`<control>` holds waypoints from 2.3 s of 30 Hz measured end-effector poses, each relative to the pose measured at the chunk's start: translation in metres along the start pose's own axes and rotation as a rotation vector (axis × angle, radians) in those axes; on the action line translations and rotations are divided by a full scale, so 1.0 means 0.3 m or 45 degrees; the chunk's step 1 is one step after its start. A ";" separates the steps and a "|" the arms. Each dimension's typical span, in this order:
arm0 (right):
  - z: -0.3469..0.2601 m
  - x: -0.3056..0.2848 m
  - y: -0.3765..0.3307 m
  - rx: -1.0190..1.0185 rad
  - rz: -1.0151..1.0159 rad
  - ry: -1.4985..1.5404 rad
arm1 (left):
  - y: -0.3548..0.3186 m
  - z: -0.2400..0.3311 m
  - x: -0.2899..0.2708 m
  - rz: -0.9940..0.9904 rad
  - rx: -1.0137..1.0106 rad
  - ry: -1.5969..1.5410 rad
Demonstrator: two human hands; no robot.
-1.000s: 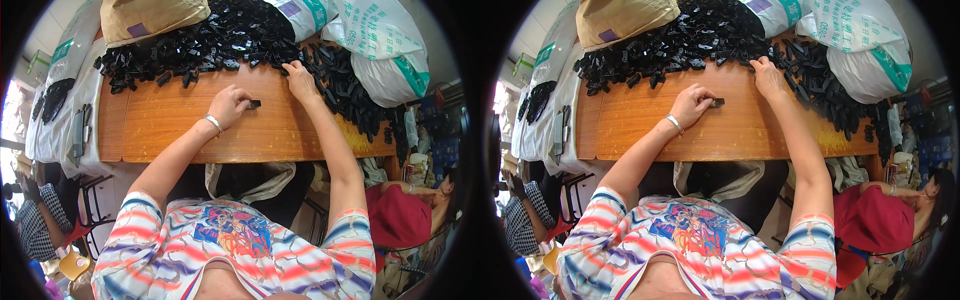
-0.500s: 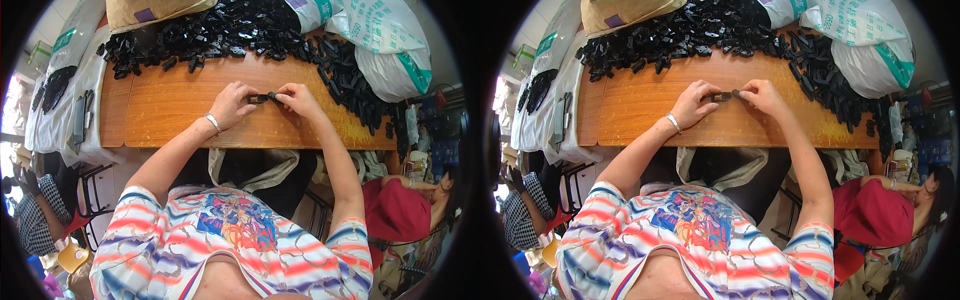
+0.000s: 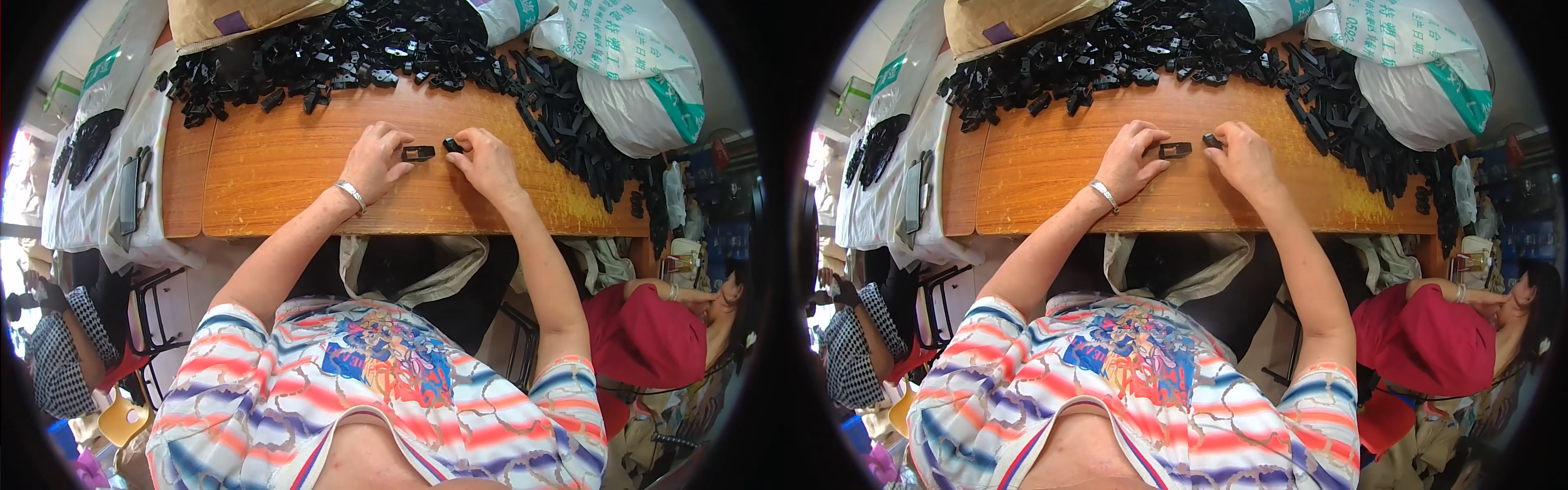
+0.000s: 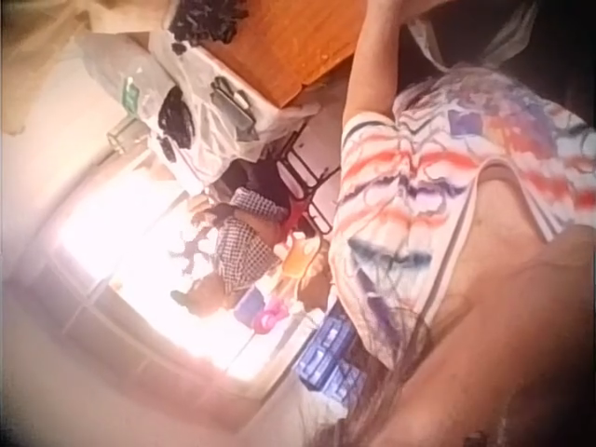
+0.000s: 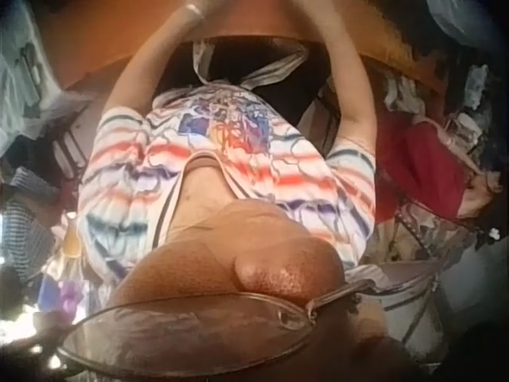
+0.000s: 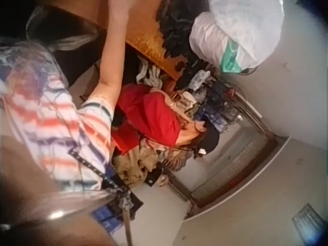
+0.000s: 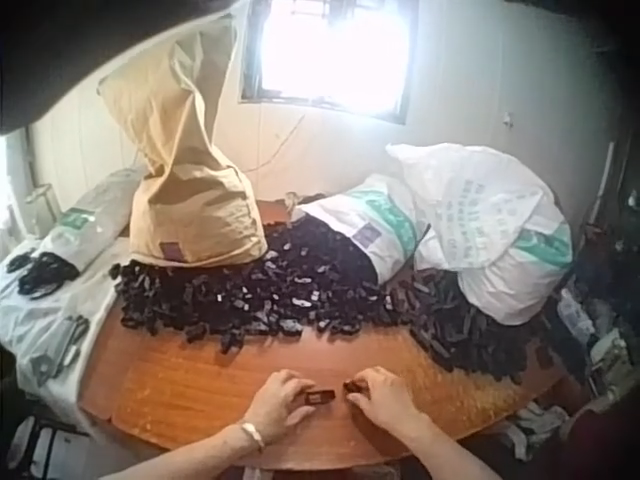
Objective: Assembling small black plastic components by snapping pieces together at a workbench.
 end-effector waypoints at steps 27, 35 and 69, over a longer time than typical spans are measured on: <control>-0.089 0.062 -0.024 -0.446 0.113 0.149 | 0.001 -0.004 0.016 0.059 -0.011 0.110; -0.094 0.081 -0.047 -0.645 0.100 -0.264 | 0.016 -0.003 0.021 0.022 0.015 0.115; -0.040 0.027 -0.087 -0.465 0.203 0.084 | 0.256 -0.099 -0.026 0.100 0.187 0.597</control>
Point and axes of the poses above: each hand's wrist, its own y-axis towards the middle knuckle, its own x-axis out of the palm, z = x × y, the point moved 1 cm from there along y, towards the middle knuckle, and after that the axes turned 3 degrees about -z, right-handed, at the moved point
